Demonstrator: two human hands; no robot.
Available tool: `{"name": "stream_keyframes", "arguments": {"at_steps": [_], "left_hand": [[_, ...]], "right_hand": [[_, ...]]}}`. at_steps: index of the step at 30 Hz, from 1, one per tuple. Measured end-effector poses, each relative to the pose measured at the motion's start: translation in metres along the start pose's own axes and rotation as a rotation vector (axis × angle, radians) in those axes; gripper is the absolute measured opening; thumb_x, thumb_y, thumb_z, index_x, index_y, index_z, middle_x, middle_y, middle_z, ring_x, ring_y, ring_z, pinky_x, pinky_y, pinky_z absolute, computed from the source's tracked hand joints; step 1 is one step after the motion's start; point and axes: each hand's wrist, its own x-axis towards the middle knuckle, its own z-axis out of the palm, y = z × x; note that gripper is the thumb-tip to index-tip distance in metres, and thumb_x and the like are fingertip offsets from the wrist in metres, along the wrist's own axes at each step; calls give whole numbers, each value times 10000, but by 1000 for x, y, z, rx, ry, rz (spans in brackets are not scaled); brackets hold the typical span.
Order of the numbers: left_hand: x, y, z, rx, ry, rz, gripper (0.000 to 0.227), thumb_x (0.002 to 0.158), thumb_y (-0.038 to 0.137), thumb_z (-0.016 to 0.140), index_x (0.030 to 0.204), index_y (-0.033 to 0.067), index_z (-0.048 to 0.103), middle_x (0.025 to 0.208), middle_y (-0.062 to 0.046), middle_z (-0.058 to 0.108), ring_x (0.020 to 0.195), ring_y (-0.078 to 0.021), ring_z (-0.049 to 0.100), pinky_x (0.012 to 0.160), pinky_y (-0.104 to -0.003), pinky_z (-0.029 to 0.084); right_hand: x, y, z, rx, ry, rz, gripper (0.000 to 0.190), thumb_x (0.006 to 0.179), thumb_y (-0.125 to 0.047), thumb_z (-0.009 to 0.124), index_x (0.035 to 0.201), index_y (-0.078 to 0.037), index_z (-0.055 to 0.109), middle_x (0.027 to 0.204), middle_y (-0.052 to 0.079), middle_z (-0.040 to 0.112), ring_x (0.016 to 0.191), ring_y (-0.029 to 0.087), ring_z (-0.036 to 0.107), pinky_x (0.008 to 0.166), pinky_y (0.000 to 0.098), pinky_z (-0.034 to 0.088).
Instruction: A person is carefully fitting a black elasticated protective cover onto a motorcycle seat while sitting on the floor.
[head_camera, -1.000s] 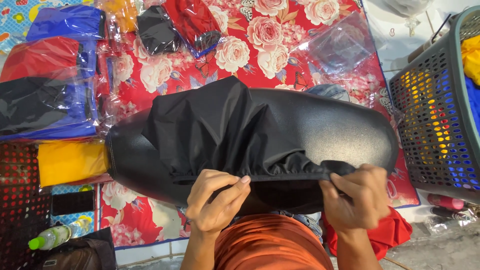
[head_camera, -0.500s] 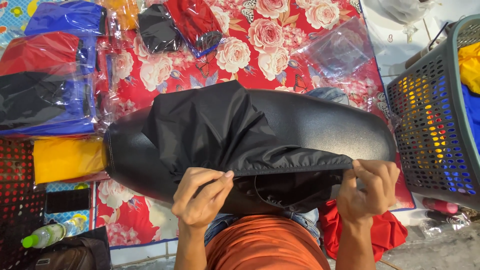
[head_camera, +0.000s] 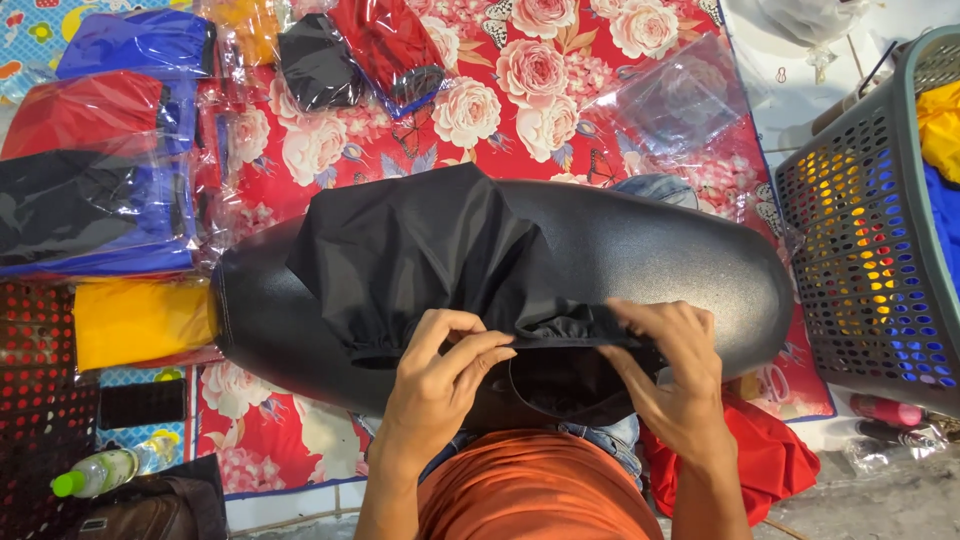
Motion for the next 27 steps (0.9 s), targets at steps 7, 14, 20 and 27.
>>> {"name": "stream_keyframes", "arguments": {"at_steps": [7,14,20,27], "left_hand": [[-1,-15,-10,-249,-120,-191,101,941,34,607,850,-2,632,893,-37,641,775,-163,533,722,-273,448],[-9,-31,-10,-434,-119,-304,169,999,43,548,856,-21,611,884,-34,597,721,-118,463,656,-241,403],[1,-6,-7,-238,-140,-58,135,762,76,842,843,30,746,820,-17,678,721,-144,559,655,-271,474],[-5,2,-1,108,171,80,331,702,-171,782,945,54,782,876,-2,660,619,-72,506,522,-224,426]], "right_hand": [[0,5,-9,300,-239,150,123,874,-95,669,766,-35,667,792,20,620,773,148,497,960,345,297],[-1,16,-9,517,-158,282,283,948,-83,609,676,-23,561,715,10,529,708,133,425,739,293,336],[-1,-4,-11,367,-210,171,127,857,-53,690,945,-12,773,912,62,732,853,171,600,898,319,415],[1,-27,4,48,29,-116,233,735,101,807,918,-26,740,955,44,697,793,159,593,787,300,463]]}}
